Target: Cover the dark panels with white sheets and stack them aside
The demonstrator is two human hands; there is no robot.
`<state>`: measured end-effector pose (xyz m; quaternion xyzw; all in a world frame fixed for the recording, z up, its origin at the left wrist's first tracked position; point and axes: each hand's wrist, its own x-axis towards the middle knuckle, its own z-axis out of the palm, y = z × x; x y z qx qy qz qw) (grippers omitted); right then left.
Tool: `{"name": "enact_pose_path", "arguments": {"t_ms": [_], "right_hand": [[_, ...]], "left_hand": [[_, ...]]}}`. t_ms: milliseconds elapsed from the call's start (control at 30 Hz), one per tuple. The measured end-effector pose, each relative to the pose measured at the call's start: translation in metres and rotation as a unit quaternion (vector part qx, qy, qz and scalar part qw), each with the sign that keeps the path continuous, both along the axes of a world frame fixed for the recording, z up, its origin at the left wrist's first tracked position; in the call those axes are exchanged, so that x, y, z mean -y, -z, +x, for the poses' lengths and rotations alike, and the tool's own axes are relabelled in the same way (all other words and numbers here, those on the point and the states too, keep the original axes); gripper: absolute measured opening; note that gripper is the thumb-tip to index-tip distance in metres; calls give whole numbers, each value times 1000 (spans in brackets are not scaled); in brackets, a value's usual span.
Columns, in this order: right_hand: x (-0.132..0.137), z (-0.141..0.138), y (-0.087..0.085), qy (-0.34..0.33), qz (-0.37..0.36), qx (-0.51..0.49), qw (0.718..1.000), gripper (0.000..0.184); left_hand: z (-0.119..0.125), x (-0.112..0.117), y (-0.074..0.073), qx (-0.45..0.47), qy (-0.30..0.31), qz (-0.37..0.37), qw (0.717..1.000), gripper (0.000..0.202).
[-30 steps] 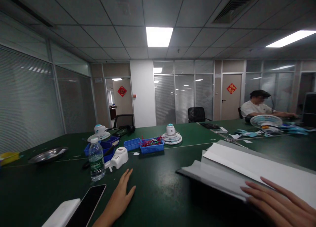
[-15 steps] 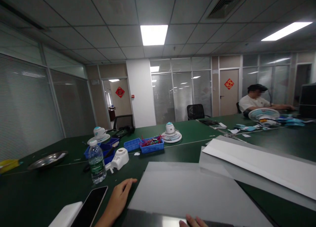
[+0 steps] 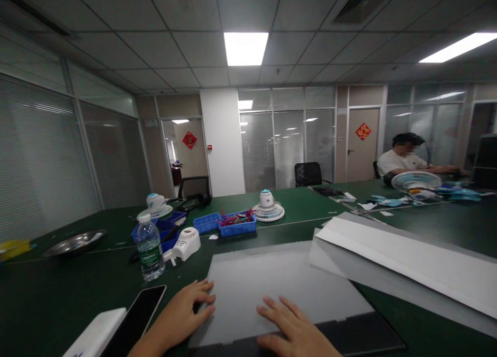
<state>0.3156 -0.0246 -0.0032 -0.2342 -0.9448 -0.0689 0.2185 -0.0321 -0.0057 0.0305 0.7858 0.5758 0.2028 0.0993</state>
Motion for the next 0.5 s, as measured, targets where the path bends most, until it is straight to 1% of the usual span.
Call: {"name": "enact_pose_path", "arguments": {"t_ms": [33, 67, 100, 133, 167, 233, 267, 300, 333, 367, 400, 433, 467, 500], "right_hand": [[-2, 1, -2, 19, 15, 11, 1000, 49], [-5, 3, -1, 43, 29, 19, 998, 60], [-7, 4, 4, 62, 43, 25, 997, 69], [-10, 3, 12, 75, 60, 30, 995, 71], [-12, 3, 23, 85, 83, 27, 993, 65], [-15, -2, 45, 105, 132, 5, 986, 45], [-15, -5, 52, 115, 147, -10, 982, 39], [-14, -7, 57, 123, 153, -23, 980, 35], [-13, -9, 56, 124, 149, -30, 981, 33], [-10, -9, 51, 114, 135, -30, 984, 33], [-8, -7, 41, 99, 110, -25, 989, 34], [-5, -3, 27, 95, 77, -25, 992, 35], [-4, 4, 10, 110, 41, -28, 993, 34], [-3, 14, -7, 149, 5, -31, 988, 34]], "left_hand": [[3, 2, -3, -14, -7, 1, 1000, 31], [6, 4, -6, -27, -14, 4, 1000, 31], [10, 5, -7, -38, -19, 7, 999, 31], [13, 5, -9, -46, -23, 9, 999, 31], [17, 6, -10, -51, -23, 11, 998, 32], [23, 5, -10, -54, -18, 23, 998, 35], [26, 5, -9, -54, -14, 34, 998, 36], [29, 4, -8, -55, -10, 43, 997, 37], [32, 4, -7, -56, -6, 51, 997, 36], [34, 4, -5, -57, -5, 54, 997, 34], [35, 4, -3, -57, -7, 51, 997, 34], [36, 4, -1, -56, -10, 40, 998, 37], [37, 4, 1, -53, -12, 25, 998, 45], [37, 4, 3, -51, -12, 7, 999, 54]]}}
